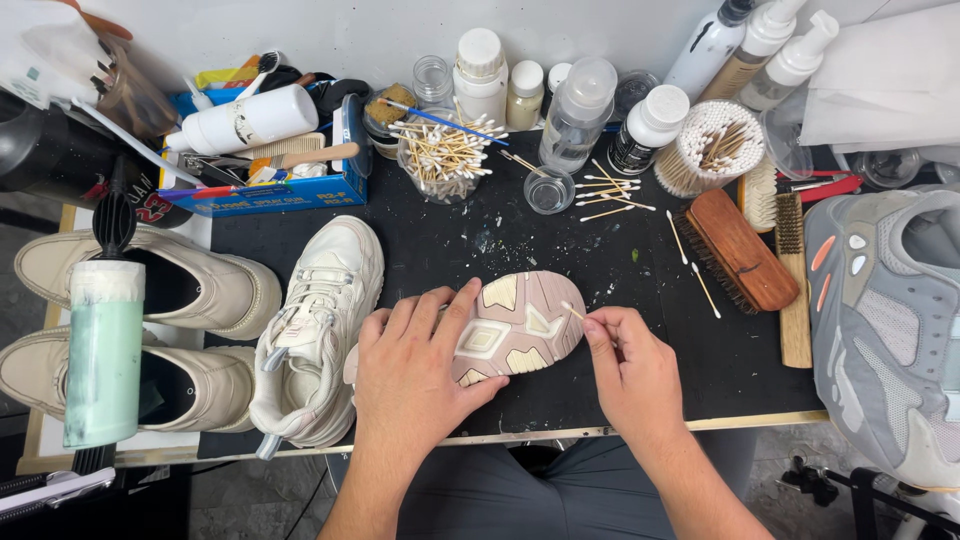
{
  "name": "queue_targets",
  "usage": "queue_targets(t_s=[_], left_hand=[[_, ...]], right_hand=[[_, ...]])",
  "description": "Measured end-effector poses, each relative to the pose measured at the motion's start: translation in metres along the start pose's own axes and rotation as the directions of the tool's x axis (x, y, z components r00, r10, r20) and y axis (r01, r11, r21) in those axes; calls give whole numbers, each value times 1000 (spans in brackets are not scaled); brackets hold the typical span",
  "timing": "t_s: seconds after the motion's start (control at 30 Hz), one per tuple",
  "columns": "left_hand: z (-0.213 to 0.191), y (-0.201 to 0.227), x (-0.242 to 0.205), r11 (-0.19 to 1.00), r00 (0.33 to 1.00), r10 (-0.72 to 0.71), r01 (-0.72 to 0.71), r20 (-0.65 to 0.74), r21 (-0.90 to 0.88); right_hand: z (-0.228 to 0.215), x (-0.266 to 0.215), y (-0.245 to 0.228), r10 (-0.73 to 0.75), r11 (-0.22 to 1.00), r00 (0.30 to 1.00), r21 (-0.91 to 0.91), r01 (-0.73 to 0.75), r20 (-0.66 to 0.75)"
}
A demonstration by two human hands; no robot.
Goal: The person cleans a white sneaker using a cotton swab. They meticulously scrub the upper side and the sole of the shoe, repeatedly dipping the swab into a small container of liquid to maintain moisture. The person rotates the shoe to access different areas of the sole and upper.
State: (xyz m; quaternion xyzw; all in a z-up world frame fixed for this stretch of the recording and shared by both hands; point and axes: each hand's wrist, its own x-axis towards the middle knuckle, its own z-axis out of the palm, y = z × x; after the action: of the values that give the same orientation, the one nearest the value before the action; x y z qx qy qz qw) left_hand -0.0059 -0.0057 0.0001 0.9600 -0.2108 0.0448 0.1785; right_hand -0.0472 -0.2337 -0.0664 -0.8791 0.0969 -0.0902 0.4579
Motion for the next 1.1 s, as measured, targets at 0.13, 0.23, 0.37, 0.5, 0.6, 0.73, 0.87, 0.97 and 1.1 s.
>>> queue_targets(t_s=[0.13,0.23,0.37,0.5,0.6,0.73,0.87,0.97,1.1], left_hand=[[3,-1,-1,1000,1000,23,-23,9,10],[4,1,1,998,998,58,-58,-2,27],[7,9,2,998,1000,30,-30,7,61],[15,28,9,994,995,92,-90,-25,56],[17,28,17,993,994,41,-51,97,105],[11,19,21,1000,1000,8,-8,13,16],[9,16,18,1000,999,-4,4,-32,-15],[8,16,14,1000,998,-15,14,-54,-20],[7,17,10,999,997,-28,25,-77,-36]], right_hand=[[-4,3,10,156,986,986,52,-159,57],[-7,4,17,108,991,992,76,-113,71],[-10,0,24,118,990,990,67,-124,77],[-10,-2,28,191,980,976,39,-196,103],[-11,-4,29,133,988,988,62,-138,82],[-14,-9,29,163,982,985,82,-168,57],[-16,-15,29,47,975,998,217,-39,-31],[-14,-14,28,5,971,1000,238,0,-22],[-13,-13,26,-27,962,999,273,21,18]])
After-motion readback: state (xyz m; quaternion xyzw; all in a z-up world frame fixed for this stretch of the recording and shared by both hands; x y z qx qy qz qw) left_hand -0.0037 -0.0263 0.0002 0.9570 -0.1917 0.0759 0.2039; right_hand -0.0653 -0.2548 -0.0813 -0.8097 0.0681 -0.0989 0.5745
